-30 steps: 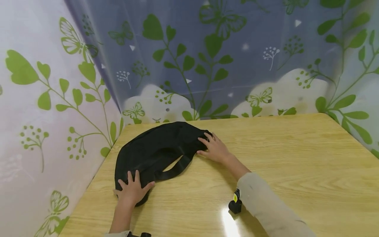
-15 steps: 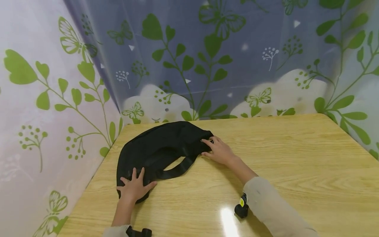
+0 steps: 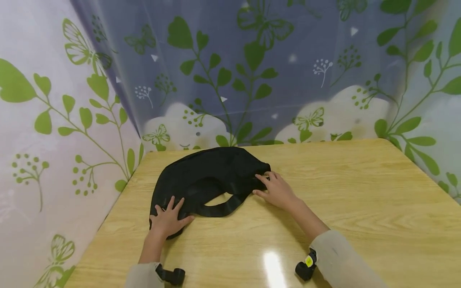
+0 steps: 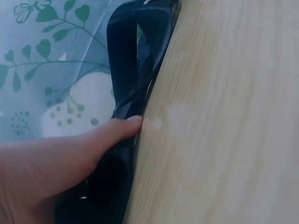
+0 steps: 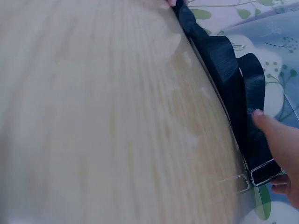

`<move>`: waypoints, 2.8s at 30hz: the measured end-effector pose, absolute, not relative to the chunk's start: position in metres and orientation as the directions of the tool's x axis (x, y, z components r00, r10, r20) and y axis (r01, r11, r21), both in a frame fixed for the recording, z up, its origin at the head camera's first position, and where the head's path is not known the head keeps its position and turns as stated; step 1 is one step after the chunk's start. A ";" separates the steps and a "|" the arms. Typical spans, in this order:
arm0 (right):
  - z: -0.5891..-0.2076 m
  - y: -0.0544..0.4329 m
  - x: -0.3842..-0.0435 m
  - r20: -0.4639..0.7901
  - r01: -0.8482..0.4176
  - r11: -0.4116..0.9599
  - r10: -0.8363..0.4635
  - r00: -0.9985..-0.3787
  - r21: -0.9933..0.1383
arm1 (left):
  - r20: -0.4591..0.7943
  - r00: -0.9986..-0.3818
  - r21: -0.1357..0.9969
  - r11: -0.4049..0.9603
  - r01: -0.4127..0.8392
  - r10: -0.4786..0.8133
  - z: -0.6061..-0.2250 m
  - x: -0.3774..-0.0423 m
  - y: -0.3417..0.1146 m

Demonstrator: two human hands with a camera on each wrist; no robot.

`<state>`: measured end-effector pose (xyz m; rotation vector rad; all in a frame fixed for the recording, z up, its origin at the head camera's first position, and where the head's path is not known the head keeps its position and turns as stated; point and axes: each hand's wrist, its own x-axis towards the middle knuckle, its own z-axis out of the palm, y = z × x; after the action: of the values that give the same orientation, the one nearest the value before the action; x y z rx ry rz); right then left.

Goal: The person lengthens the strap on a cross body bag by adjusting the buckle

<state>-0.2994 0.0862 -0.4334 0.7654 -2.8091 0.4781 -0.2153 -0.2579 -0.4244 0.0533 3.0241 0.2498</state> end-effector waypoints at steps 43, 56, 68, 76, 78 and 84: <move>-0.462 0.186 -0.281 0.517 -0.437 0.797 -0.188 -0.835 -0.417 | -0.104 -0.957 0.085 0.961 0.263 0.271 -0.429 -0.276 -0.196; -0.463 0.215 -0.269 0.533 -0.406 0.812 -0.142 -0.834 -0.419 | -0.142 -0.934 0.108 0.943 0.316 0.329 -0.429 -0.294 -0.167; -0.459 0.236 -0.263 0.489 -0.325 0.825 -0.067 -0.870 -0.463 | -0.182 -0.915 0.085 0.933 0.350 0.360 -0.427 -0.310 -0.139; -0.459 0.241 -0.261 0.489 -0.315 0.821 -0.051 -0.871 -0.475 | -0.172 -0.916 0.080 0.931 0.355 0.364 -0.428 -0.311 -0.134; -0.459 0.241 -0.261 0.505 -0.327 0.819 -0.053 -0.861 -0.471 | -0.143 -0.917 0.084 0.928 0.363 0.372 -0.428 -0.308 -0.136; -0.458 0.239 -0.262 0.592 -0.392 0.822 -0.084 -0.801 -0.414 | -0.037 -0.920 0.092 0.918 0.386 0.391 -0.426 -0.291 -0.150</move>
<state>-0.2625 0.2388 -0.4581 0.3489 -2.4325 0.7171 -0.2909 -0.1500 -0.4262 0.6132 3.0226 0.1277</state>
